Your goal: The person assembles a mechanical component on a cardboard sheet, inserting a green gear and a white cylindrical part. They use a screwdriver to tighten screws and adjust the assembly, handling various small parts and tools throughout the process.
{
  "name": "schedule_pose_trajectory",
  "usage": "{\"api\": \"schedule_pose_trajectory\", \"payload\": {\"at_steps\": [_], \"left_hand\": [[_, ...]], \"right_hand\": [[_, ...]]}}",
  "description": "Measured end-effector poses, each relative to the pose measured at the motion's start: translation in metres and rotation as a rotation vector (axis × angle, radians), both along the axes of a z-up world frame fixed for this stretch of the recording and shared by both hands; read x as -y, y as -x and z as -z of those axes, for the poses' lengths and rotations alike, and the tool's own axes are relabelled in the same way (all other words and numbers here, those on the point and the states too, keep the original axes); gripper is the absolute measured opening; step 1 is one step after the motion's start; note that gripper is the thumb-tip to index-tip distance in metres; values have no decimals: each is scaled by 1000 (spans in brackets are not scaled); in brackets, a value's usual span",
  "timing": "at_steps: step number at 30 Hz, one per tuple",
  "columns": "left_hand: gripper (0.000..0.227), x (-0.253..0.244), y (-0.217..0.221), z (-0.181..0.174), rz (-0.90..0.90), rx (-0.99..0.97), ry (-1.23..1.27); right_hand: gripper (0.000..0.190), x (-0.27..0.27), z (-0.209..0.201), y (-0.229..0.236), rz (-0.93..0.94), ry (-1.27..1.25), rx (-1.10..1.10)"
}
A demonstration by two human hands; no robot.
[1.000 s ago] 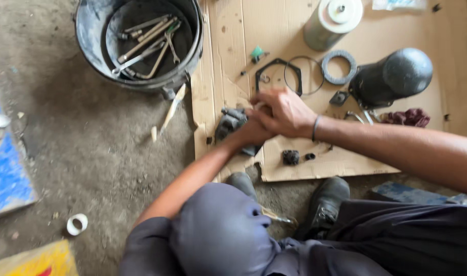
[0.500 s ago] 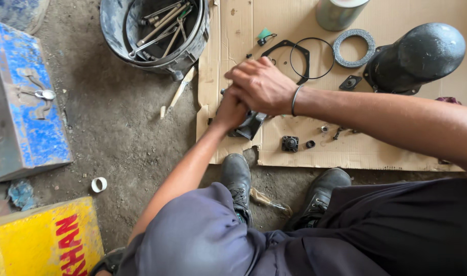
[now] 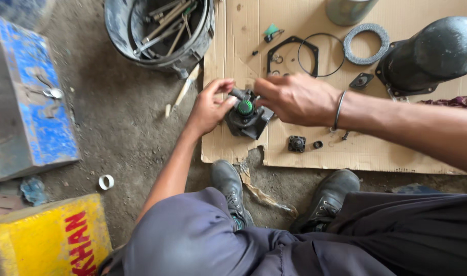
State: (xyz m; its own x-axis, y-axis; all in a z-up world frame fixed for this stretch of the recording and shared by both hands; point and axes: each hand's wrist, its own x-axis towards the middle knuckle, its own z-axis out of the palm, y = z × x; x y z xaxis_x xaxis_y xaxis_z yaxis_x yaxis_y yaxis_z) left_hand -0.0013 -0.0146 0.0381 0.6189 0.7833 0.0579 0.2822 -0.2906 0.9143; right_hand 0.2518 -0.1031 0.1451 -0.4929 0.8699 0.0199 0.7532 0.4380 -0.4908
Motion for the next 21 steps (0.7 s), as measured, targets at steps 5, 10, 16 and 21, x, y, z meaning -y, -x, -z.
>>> {"api": "schedule_pose_trajectory", "payload": {"at_steps": [5,10,16,21], "left_hand": [[32,14,-11,-36,216,99,-133],[23,1,-12,-30,139,90,3],[21,-6,-14,10,104,115,16],[22,-11,-13,28,95,178,-14]], "right_hand": [[22,-27,-36,21,-76,-172,-148],[17,-49,-25,42,-67,-145,-168],[17,-58,-5,54,5,-37,-47],[22,-62,1,59,-29,-100,26]]}}
